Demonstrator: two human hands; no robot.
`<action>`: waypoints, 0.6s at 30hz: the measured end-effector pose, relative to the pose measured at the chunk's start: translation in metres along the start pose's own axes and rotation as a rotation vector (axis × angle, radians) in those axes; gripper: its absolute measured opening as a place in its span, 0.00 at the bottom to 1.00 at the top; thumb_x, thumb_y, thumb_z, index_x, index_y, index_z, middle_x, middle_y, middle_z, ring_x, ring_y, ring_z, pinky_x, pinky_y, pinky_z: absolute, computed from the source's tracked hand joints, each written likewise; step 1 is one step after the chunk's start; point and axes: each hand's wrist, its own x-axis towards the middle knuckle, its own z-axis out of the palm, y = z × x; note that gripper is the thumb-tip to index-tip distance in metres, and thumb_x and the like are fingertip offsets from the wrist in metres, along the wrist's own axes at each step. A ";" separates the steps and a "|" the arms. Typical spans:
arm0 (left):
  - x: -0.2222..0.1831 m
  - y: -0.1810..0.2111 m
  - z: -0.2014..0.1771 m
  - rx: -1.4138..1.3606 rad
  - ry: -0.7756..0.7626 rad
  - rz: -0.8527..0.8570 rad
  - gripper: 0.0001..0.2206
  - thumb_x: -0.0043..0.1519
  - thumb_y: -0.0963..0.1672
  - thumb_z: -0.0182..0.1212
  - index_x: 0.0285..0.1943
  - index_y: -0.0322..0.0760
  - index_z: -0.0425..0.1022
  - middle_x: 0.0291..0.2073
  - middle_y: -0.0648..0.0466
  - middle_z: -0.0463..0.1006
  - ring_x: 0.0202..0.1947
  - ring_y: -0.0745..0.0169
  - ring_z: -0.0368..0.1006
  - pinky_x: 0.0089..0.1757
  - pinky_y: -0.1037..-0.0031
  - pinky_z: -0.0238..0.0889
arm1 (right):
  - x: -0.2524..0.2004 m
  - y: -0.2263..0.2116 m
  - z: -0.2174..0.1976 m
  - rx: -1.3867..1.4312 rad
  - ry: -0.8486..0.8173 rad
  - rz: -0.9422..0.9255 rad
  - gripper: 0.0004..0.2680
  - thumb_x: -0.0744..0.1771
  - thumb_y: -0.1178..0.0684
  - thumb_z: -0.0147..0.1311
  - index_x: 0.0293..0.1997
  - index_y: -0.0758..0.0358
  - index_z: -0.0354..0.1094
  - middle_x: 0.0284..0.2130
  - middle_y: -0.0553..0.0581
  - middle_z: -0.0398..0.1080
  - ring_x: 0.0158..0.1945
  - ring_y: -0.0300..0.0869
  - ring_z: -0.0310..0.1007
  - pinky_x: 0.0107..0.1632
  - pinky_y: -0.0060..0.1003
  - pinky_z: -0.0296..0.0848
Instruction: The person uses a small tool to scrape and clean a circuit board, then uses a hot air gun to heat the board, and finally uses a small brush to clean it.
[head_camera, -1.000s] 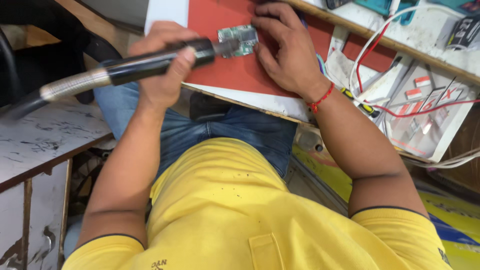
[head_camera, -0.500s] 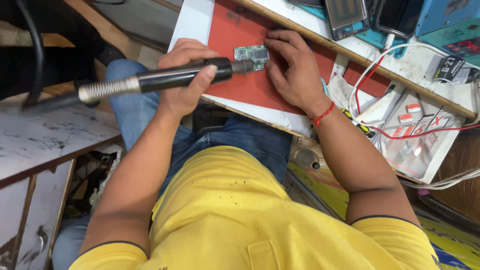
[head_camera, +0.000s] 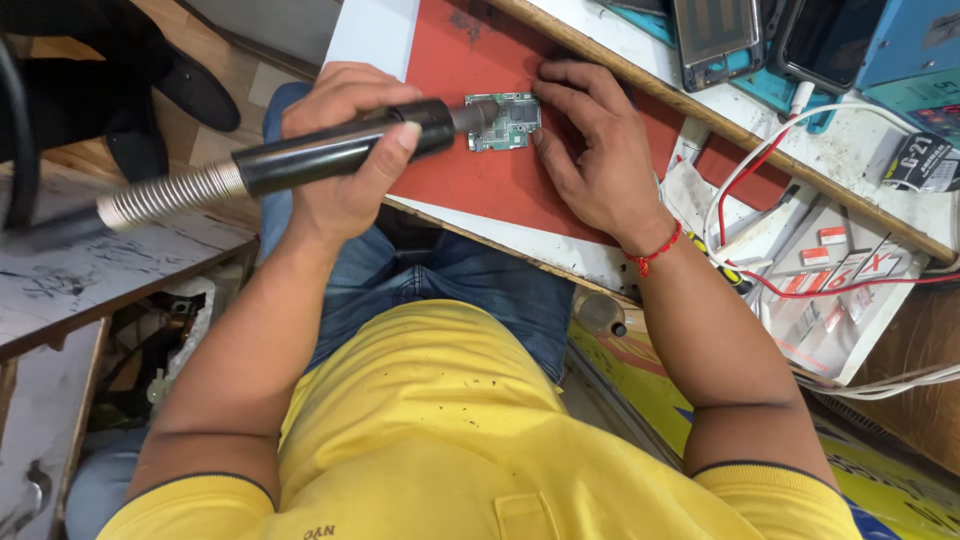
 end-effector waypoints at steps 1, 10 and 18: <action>-0.001 0.000 0.000 -0.042 -0.020 0.024 0.12 0.68 0.45 0.66 0.50 0.29 0.79 0.43 0.47 0.82 0.48 0.53 0.77 0.54 0.68 0.69 | -0.001 0.000 0.000 0.007 -0.003 -0.008 0.14 0.66 0.63 0.60 0.59 0.71 0.70 0.60 0.64 0.67 0.64 0.56 0.69 0.67 0.44 0.70; -0.005 0.005 0.003 -0.086 -0.021 -0.037 0.13 0.69 0.45 0.64 0.51 0.27 0.79 0.44 0.45 0.80 0.47 0.58 0.76 0.52 0.72 0.70 | 0.001 0.001 0.011 -0.006 0.097 -0.019 0.13 0.66 0.63 0.60 0.56 0.70 0.71 0.57 0.63 0.70 0.61 0.56 0.72 0.64 0.44 0.72; -0.006 -0.004 0.004 -0.203 0.016 -0.074 0.14 0.71 0.46 0.62 0.53 0.26 0.78 0.45 0.47 0.80 0.46 0.62 0.77 0.52 0.73 0.70 | 0.004 -0.003 0.013 0.013 0.164 -0.023 0.12 0.65 0.61 0.59 0.54 0.70 0.71 0.55 0.63 0.70 0.59 0.56 0.72 0.62 0.44 0.72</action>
